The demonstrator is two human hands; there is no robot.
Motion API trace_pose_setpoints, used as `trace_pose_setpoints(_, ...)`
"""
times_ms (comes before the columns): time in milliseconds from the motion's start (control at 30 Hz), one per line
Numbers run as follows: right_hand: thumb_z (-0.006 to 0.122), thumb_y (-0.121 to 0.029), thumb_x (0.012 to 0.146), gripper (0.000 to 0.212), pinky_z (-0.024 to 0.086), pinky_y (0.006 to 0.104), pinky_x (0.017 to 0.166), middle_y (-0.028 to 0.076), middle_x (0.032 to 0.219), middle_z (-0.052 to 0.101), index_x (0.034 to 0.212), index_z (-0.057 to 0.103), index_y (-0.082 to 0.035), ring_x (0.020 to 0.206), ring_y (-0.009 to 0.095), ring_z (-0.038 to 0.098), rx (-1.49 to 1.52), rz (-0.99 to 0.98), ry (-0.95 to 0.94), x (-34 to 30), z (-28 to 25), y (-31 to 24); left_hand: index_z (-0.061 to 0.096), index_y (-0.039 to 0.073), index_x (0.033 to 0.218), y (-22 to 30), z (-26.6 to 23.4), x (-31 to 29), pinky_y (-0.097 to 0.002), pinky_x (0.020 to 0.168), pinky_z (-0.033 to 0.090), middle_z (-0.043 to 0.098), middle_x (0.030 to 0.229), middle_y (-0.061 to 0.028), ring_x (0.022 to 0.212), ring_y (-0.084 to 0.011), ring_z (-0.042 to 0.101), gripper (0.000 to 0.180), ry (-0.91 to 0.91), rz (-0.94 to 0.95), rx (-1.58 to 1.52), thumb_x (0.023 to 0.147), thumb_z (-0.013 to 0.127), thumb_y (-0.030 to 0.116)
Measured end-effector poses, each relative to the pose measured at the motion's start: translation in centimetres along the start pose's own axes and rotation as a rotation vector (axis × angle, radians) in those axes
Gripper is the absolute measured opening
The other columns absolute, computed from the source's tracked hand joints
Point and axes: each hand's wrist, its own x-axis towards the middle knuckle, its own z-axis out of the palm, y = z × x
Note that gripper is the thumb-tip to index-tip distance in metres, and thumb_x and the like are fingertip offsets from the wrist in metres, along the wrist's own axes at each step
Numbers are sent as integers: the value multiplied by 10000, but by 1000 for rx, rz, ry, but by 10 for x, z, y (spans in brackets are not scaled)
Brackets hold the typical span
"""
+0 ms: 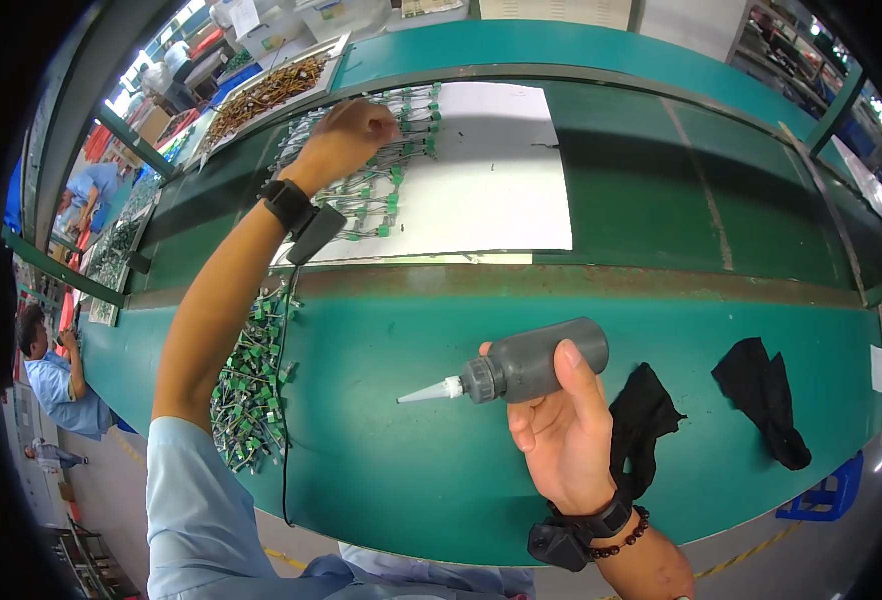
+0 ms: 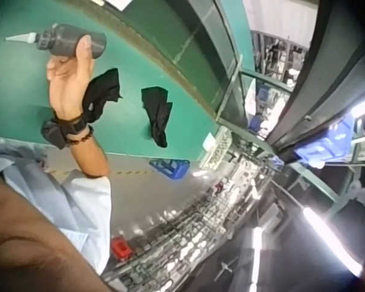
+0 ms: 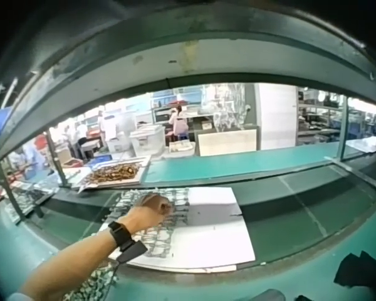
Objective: Applying adhesive to small green electronic components on an assembly line.
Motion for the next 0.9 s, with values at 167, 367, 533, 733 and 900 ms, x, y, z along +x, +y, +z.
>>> trace_pose_setpoints(167, 444, -345, 1027, 388, 399, 187, 425, 252, 1128, 639, 1117, 587, 4, 568, 107, 547, 33, 14, -38, 0, 4, 6, 689, 16, 944, -22, -34, -17, -358, 742, 488, 669, 843, -118, 801, -260, 636, 252, 99, 43, -110, 889, 634, 256)
trace_pose_setpoints(367, 467, -315, 1028, 345, 385, 173, 420, 255, 1136, 629, 1162, 565, -13, 637, 107, 556, 54, -45, 44, -3, 5, 9, 686, 38, 861, 8, -108, -93, -380, 687, 494, 680, 806, -132, 734, -296, 647, 187, -165, 24, -161, 848, 639, 219)
trace_pose_setpoints(533, 480, -298, 1026, 316, 387, 164, 415, 260, 1152, 618, 1183, 550, -33, 620, 112, 540, 36, -59, -3, -2, 7, 11, 668, 32, 840, 25, -129, -184, -389, 666, 486, 668, 766, -133, 714, -317, 633, 157, -265, 35, -196, 834, 644, 187)
trace_pose_setpoints(733, 480, -290, 1027, 300, 405, 157, 415, 268, 1163, 609, 1195, 533, -47, 590, 117, 532, 33, -53, -8, -2, 5, 13, 640, 39, 814, 21, -128, -258, -429, 679, 475, 627, 777, -127, 785, -333, 617, 55, -404, 49, 4, 819, 627, 91)
trace_pose_setpoints(900, 473, -284, 1030, 290, 419, 157, 417, 276, 1167, 601, 1192, 527, -50, 576, 118, 526, 18, -61, 3, -2, 4, 14, 639, 43, 843, 21, -145, -295, -440, 709, 472, 621, 817, -114, 845, -325, 610, 45, -394, -7, -65, 808, 650, 69)
